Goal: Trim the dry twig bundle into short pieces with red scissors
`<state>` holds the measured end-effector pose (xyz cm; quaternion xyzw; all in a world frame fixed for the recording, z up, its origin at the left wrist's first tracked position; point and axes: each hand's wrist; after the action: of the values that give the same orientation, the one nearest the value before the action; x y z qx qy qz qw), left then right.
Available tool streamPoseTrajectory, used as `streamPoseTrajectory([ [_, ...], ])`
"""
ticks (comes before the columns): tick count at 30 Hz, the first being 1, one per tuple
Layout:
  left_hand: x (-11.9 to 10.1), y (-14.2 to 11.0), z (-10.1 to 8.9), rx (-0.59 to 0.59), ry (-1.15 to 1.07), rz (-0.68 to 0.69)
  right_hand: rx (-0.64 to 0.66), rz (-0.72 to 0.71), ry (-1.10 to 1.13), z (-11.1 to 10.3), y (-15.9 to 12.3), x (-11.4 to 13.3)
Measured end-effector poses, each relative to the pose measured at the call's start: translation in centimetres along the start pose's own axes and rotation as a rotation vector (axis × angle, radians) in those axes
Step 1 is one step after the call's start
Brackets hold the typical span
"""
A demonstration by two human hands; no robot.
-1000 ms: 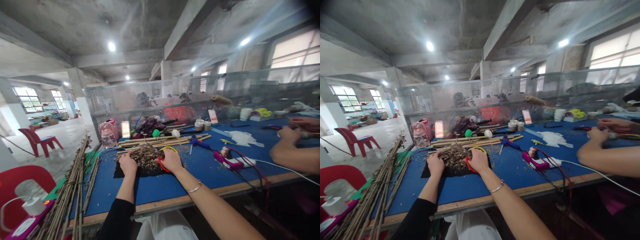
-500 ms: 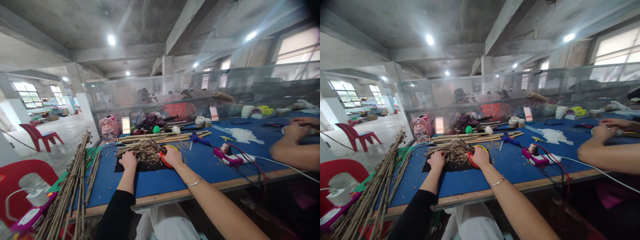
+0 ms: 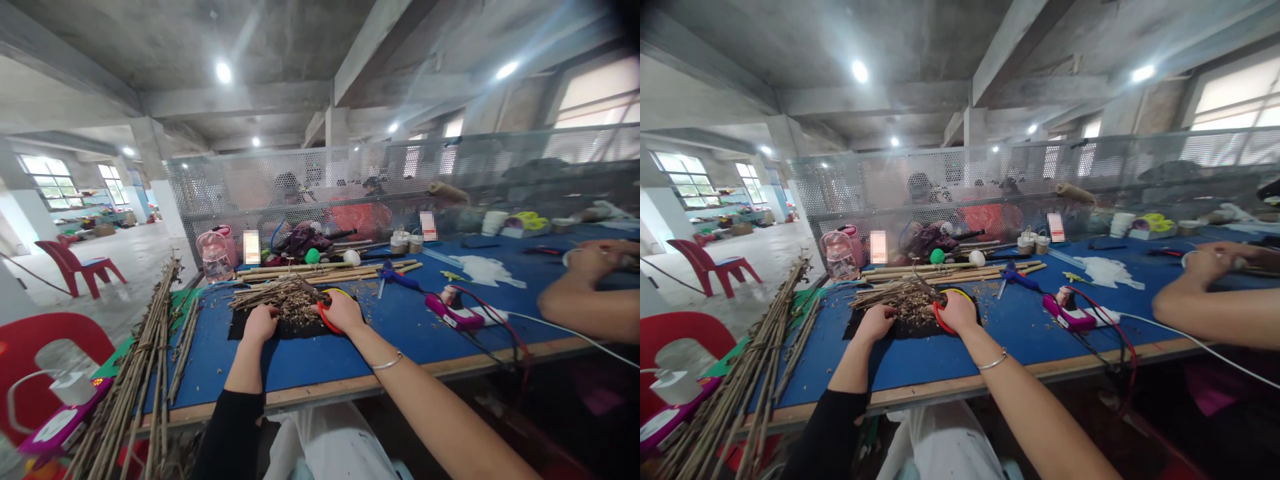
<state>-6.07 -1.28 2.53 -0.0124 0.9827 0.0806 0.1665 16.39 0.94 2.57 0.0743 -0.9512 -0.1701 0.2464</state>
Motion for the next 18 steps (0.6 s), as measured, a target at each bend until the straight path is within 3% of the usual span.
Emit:
streamPoseTrajectory([
  [7,-1.2,0.4,-0.2,-0.27,-0.357,-0.05,0.031,-0.183,0.039,-0.4,-0.5,0.7],
  [12,-2.2,1.2,1.0,-0.191,-0.712,-0.069,0.069,-0.231,0.022,-0.8,-0.6,1.0],
  [18,-2.5,1.4,1.8,-0.191,-0.651,0.03,0.101,-0.256,-0.002,-0.8,-0.7,1.1],
])
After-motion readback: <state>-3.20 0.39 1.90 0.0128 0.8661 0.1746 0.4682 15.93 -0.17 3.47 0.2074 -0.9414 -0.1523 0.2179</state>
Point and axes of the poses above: each hand's wrist, its own y-axis towards the middle knuckle, its own z-axis out of the palm, x = y × z, and after that the axes turned 8 degrees about y, right-handed
